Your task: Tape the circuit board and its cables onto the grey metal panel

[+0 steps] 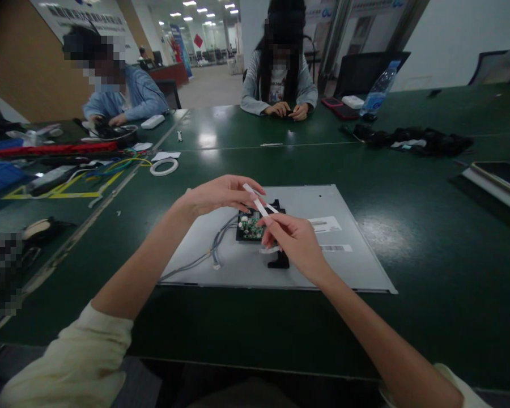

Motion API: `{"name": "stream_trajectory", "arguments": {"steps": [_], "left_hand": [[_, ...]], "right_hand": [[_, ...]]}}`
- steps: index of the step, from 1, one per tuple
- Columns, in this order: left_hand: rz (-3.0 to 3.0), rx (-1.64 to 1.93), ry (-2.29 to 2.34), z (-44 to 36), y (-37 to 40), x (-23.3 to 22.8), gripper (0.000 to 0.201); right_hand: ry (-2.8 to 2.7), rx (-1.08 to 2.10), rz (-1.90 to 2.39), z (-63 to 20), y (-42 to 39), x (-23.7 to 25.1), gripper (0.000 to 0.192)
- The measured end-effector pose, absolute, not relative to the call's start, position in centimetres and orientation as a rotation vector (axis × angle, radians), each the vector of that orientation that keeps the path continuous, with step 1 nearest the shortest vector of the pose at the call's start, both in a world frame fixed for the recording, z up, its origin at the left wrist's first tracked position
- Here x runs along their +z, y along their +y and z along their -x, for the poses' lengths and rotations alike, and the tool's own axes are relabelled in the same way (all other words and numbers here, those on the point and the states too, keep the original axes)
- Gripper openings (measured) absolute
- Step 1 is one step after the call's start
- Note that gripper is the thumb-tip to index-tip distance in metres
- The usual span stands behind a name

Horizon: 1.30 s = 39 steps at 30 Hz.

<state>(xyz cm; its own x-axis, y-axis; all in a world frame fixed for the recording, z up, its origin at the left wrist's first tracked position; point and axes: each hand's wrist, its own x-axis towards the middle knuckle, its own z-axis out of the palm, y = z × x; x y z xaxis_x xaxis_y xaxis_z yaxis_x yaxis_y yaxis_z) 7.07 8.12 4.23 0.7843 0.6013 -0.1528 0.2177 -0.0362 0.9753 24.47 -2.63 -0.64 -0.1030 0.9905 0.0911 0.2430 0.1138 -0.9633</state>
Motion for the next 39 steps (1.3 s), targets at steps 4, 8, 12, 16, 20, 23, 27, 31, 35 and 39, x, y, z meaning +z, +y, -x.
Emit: {"name": "stream_trajectory", "arguments": {"steps": [4, 8, 12, 16, 20, 23, 27, 31, 35, 39], "left_hand": [[-1.663, 0.395, 0.705, -6.9, 8.3, 4.2, 0.022], [-1.75, 0.418, 0.749, -6.7, 8.1, 4.8, 0.017], [-1.818, 0.388, 0.827, -6.3, 8.3, 5.0, 0.014], [-1.893, 0.358, 0.833, -5.8, 8.5, 5.2, 0.016], [-1.946, 0.38, 0.826, -5.8, 8.4, 5.4, 0.018], [-1.985, 0.387, 0.797, -5.9, 8.4, 5.3, 0.018], [-1.97, 0.43, 0.768, -5.9, 8.5, 5.2, 0.02], [-1.914, 0.376, 0.736, -5.8, 8.4, 5.5, 0.028], [-1.964, 0.279, 0.664, -5.5, 8.5, 5.6, 0.028], [-2.055, 0.239, 0.649, -5.3, 8.7, 5.6, 0.028]], "right_hand": [[-1.51, 1.073, 1.291, -24.3, -2.6, -0.5, 0.028], [-1.49, 1.123, 1.312, -24.1, -2.6, -0.6, 0.03], [-1.492, 1.168, 1.331, -23.9, -2.6, -0.8, 0.032], [-1.512, 1.202, 1.345, -23.6, -2.7, -0.6, 0.033], [-1.472, 1.265, 1.35, -23.5, -2.8, -0.5, 0.034], [-1.451, 1.288, 1.346, -23.5, -2.8, -0.6, 0.034], [-1.473, 1.28, 1.349, -23.4, -2.9, -0.7, 0.033], [-1.52, 1.26, 1.346, -23.3, -3.0, -0.6, 0.033], [-1.537, 1.251, 1.335, -23.4, -3.0, -0.6, 0.033], [-1.542, 1.256, 1.328, -23.5, -3.0, -0.8, 0.033]]}}
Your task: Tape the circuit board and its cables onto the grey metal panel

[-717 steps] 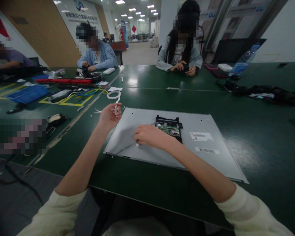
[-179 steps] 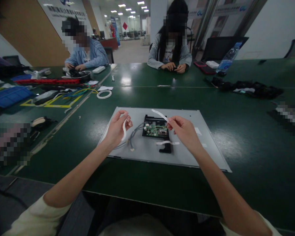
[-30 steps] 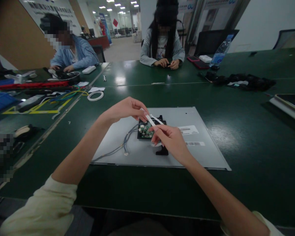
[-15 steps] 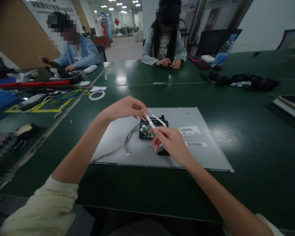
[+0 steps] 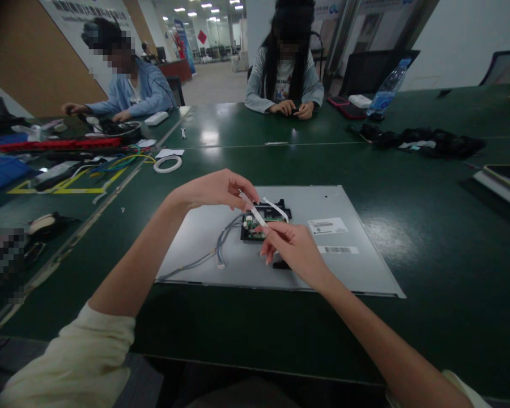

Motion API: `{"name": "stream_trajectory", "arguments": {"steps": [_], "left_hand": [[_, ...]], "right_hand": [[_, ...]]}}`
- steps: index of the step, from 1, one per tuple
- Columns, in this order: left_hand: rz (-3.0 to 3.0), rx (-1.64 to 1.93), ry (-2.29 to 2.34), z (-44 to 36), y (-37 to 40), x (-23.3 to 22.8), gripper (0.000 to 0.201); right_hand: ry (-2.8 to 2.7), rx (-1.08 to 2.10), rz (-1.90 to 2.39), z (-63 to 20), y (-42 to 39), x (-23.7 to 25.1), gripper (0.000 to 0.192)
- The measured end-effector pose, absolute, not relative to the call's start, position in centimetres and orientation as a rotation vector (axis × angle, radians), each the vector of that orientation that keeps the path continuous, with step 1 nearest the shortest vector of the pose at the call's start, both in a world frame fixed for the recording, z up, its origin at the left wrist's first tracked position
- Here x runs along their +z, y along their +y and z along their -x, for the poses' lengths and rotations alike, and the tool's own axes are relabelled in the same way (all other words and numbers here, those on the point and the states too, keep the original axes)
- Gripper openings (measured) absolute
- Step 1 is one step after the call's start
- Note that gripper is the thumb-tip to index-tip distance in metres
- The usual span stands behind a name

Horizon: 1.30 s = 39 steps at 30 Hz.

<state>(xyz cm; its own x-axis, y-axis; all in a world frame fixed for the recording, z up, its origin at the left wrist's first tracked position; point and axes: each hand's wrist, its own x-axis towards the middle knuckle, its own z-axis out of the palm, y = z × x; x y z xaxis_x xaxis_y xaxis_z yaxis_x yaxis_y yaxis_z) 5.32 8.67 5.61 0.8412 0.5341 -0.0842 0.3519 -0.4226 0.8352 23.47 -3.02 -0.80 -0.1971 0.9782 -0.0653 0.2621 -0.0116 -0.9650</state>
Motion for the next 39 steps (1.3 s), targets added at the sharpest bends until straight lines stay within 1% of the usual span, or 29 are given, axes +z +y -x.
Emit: {"name": "stream_trajectory", "arguments": {"steps": [4, 9, 13, 17, 18, 23, 26, 29, 33, 36, 39], "left_hand": [[-2.186, 0.122, 0.624, -5.4, 8.6, 5.6, 0.024], [-2.225, 0.126, 0.578, -5.6, 8.5, 5.5, 0.013], [-2.187, 0.107, 0.585, -5.3, 8.7, 5.5, 0.012], [-2.183, 0.085, 0.663, -4.9, 9.2, 5.6, 0.015], [-2.181, 0.084, 0.689, -4.8, 9.3, 5.5, 0.016], [-2.167, -0.02, 0.747, -4.4, 9.9, 5.0, 0.017], [-2.149, -0.147, 0.739, -4.2, 10.1, 4.6, 0.015], [-2.135, -0.181, 0.683, -4.1, 10.2, 4.5, 0.013], [-2.125, -0.104, 0.572, -3.9, 10.0, 5.3, 0.013], [-2.151, -0.074, 0.491, -3.5, 9.5, 6.3, 0.015], [-2.166, 0.024, 0.486, -3.4, 8.8, 7.2, 0.017]], "right_hand": [[-1.551, 1.261, 1.306, -23.4, -3.1, -0.9, 0.032], [-1.554, 1.284, 1.312, -23.2, -3.0, -1.0, 0.032], [-1.491, 1.312, 1.306, -23.0, -3.0, -1.3, 0.041], [-1.429, 1.351, 1.218, -23.0, -3.2, -1.4, 0.056], [-1.446, 1.343, 1.204, -23.1, -3.3, -1.3, 0.057], [-1.667, 1.19, 1.2, -23.1, -3.5, -1.3, 0.039], [-1.8, 1.02, 1.247, -22.9, -3.6, -1.4, 0.032], [-1.924, 0.821, 1.27, -22.7, -3.6, -1.5, 0.023], [-1.944, 0.645, 1.28, -22.7, -3.7, -1.2, 0.022], [-1.902, 0.591, 1.275, -22.8, -3.9, -0.9, 0.024], [-1.825, 0.608, 1.231, -22.9, -4.2, -0.8, 0.029]]}}
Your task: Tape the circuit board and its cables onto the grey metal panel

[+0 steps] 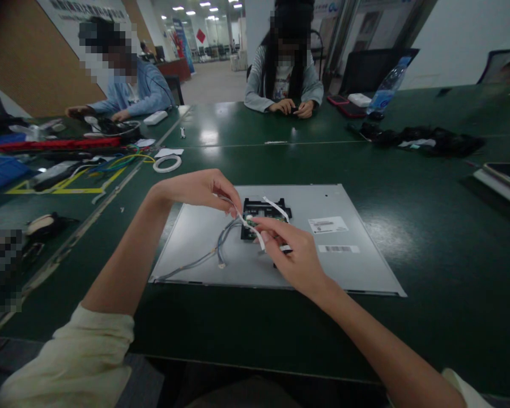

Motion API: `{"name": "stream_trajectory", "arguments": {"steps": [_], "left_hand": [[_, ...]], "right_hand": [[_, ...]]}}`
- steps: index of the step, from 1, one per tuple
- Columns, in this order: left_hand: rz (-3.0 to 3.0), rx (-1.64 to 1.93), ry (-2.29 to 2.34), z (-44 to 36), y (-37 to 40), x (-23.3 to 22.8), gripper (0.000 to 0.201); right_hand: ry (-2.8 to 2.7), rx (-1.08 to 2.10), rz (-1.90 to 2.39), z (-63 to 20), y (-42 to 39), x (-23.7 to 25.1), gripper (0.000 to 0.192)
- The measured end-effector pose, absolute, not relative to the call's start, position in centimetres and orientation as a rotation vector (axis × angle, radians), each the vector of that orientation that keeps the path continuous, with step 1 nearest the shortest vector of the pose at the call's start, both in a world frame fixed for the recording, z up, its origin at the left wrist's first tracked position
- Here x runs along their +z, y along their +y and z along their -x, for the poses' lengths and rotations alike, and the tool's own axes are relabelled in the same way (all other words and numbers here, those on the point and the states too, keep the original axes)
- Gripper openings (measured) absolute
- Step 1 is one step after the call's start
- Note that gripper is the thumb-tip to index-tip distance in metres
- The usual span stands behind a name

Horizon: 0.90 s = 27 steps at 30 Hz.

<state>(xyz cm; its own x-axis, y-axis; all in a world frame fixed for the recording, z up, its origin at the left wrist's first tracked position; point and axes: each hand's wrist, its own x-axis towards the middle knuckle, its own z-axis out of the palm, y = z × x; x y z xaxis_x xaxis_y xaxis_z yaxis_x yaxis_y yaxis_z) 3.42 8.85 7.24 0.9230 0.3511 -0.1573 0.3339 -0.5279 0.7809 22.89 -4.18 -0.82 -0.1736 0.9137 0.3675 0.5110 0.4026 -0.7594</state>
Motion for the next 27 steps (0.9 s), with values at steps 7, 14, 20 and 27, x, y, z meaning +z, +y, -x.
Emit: {"name": "stream_trajectory", "arguments": {"steps": [7, 14, 20, 27], "left_hand": [[-2.258, 0.24, 0.502, -4.4, 6.6, 9.2, 0.015], [-2.26, 0.317, 0.513, -5.2, 5.3, 10.0, 0.016], [-2.266, 0.399, 0.576, -5.6, 4.4, 10.6, 0.016], [-2.326, 0.526, 0.555, -4.8, 5.5, 9.9, 0.027]], "right_hand": [[-1.784, 0.28, 1.281, -22.9, -5.2, 0.1, 0.018], [-1.63, 0.578, 1.206, -22.8, -5.1, 0.8, 0.022], [-1.388, 1.377, 1.014, -22.8, -4.5, -0.1, 0.025], [-1.384, 1.12, 1.115, -23.2, -4.7, 0.4, 0.018]]}}
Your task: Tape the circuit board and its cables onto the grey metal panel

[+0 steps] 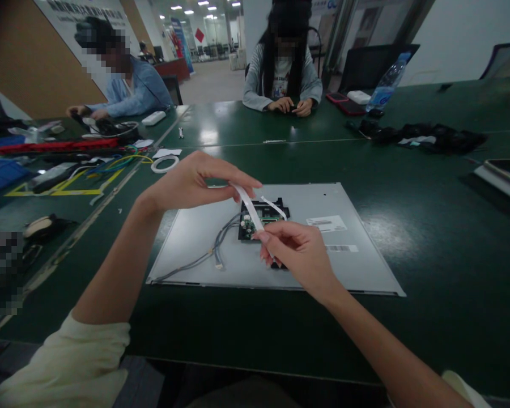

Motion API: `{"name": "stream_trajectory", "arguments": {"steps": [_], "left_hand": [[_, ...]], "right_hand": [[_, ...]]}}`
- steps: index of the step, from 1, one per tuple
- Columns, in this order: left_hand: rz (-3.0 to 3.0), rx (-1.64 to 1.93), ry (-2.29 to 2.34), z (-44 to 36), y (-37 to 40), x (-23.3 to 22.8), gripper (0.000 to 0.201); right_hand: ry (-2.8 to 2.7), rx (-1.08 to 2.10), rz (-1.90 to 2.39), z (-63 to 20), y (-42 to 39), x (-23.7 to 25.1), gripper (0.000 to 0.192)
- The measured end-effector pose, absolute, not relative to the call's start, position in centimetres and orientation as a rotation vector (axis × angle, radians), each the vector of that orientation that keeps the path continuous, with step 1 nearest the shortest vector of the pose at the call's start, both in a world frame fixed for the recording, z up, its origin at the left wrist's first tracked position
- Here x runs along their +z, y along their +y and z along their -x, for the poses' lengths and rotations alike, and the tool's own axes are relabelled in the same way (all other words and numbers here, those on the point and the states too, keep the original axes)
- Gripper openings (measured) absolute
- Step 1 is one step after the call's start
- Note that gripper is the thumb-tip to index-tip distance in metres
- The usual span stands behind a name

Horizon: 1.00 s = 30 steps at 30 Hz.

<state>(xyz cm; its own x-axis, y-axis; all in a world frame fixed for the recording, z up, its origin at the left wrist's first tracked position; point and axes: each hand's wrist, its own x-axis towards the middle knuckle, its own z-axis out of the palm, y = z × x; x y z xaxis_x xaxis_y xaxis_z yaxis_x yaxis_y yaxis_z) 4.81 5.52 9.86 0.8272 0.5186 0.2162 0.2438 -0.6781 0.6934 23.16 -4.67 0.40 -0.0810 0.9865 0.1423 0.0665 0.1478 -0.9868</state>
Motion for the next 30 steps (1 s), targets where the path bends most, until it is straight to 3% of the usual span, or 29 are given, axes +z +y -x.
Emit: {"name": "stream_trajectory", "arguments": {"steps": [4, 10, 14, 20, 25, 30], "left_hand": [[-2.313, 0.606, 0.463, -4.3, 6.2, 9.4, 0.042], [-2.231, 0.251, 0.341, -4.9, 6.2, 8.3, 0.068], [-2.333, 0.27, 0.392, -6.5, 5.7, 7.5, 0.028], [-2.921, 0.387, 0.612, -7.4, 4.2, 6.4, 0.029], [-3.197, 0.147, 0.733, -6.4, 2.3, 4.5, 0.015], [-3.199, -0.012, 0.979, -6.3, -0.4, 3.1, 0.018]], "right_hand": [[-1.419, 1.06, 1.13, -22.9, -4.5, 0.5, 0.017], [-1.412, 1.033, 1.144, -22.7, -4.2, 0.1, 0.017], [-1.377, 1.017, 1.193, -22.8, -4.1, 0.1, 0.02], [-1.303, 1.112, 1.194, -22.7, -3.8, -0.1, 0.026], [-1.246, 1.301, 1.192, -22.5, -3.7, -0.3, 0.038], [-1.359, 1.479, 1.206, -22.1, -3.7, -1.1, 0.052]]}}
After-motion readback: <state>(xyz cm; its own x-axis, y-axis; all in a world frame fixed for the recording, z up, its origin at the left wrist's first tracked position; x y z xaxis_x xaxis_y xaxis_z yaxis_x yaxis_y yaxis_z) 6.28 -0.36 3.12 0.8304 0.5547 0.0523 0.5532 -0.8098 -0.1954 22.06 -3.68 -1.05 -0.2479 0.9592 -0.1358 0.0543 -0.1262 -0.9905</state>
